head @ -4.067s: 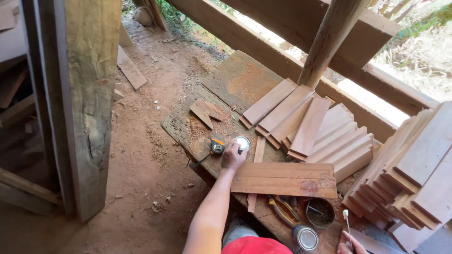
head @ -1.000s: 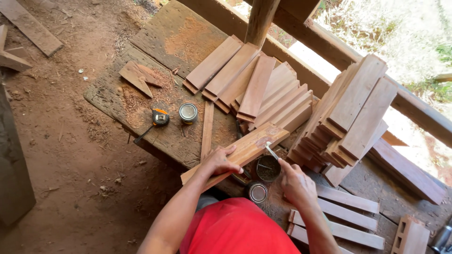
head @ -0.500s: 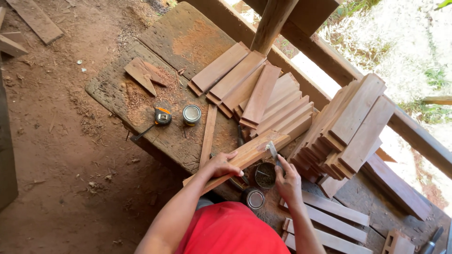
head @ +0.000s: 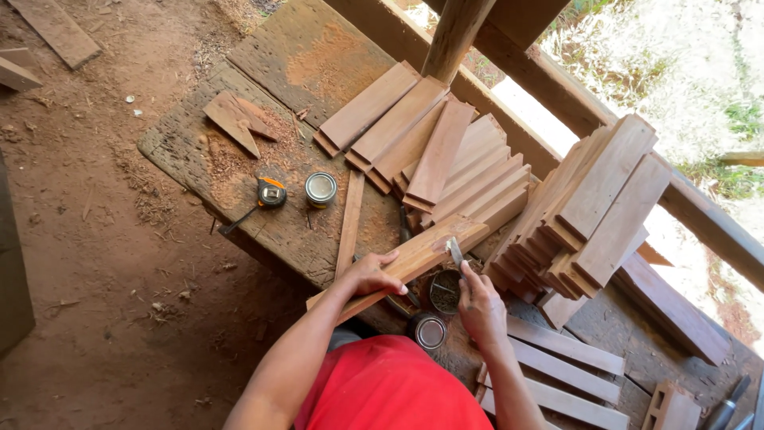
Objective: Apply wood filler to holes and imperfections in wooden planks using a small spatula.
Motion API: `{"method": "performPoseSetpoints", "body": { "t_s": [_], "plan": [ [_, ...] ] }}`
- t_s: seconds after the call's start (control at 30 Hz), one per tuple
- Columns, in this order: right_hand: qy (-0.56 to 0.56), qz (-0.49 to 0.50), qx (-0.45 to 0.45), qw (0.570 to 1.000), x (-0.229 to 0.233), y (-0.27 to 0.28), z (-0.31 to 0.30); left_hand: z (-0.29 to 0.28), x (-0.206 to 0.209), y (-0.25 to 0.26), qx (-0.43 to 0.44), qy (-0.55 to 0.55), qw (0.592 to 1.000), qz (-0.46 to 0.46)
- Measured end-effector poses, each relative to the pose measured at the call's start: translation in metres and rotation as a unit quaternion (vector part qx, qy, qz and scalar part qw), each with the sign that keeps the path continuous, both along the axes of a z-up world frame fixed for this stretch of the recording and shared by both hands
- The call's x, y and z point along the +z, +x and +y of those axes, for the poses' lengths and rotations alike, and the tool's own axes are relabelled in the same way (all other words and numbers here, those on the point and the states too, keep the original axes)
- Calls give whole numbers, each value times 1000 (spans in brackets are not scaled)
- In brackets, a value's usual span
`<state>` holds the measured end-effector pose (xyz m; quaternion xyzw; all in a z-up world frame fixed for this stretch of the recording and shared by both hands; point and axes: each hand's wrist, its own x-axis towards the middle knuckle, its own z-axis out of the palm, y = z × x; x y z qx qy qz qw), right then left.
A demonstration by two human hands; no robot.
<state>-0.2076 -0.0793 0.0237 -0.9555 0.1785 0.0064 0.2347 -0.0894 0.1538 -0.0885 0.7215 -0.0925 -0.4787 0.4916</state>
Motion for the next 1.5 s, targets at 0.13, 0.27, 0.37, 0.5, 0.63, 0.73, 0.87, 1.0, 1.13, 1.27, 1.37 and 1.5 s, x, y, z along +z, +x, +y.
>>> {"method": "performPoseSetpoints", "body": {
  "t_s": [0.13, 0.27, 0.37, 0.5, 0.63, 0.73, 0.87, 1.0, 1.13, 1.27, 1.37, 1.5],
  "plan": [
    [-30, 49, 1, 998, 19, 3, 1, -1, 0, 1, -4, 7, 1000, -6],
    [-45, 116, 2, 992, 30, 2, -1, -3, -4, 0, 1, 2, 1000, 1],
    [-43, 141, 5, 989, 42, 3, -1, -4, -11, -1, 10, -8, 1000, 16],
    [-25, 197, 9, 980, 53, -1, -8, -5, -26, -2, 19, -27, 999, 17],
    [69, 99, 22, 992, 33, -34, -28, 0, -12, -5, 2, -10, 999, -30],
    [135, 36, -65, 988, 24, -60, -35, 1, 13, -15, -34, 95, 983, -155],
    [184, -2, -167, 969, -15, -102, -49, -4, -4, -19, -80, 226, 912, -332],
    [187, -66, -163, 966, -26, -123, -39, -5, -35, -24, -89, 242, 862, -436],
    [189, -81, -170, 964, -53, -150, -33, -11, -23, -29, -80, 229, 853, -462],
    [165, -28, -194, 967, -88, -179, -33, -21, 6, -55, -124, 87, 842, -518],
    [164, 9, -187, 968, -103, -192, -30, -43, 20, -82, -236, -17, 846, -478],
    [128, 35, -154, 979, -79, -196, -14, -62, -6, -112, -294, -59, 841, -450]
  ]
}}
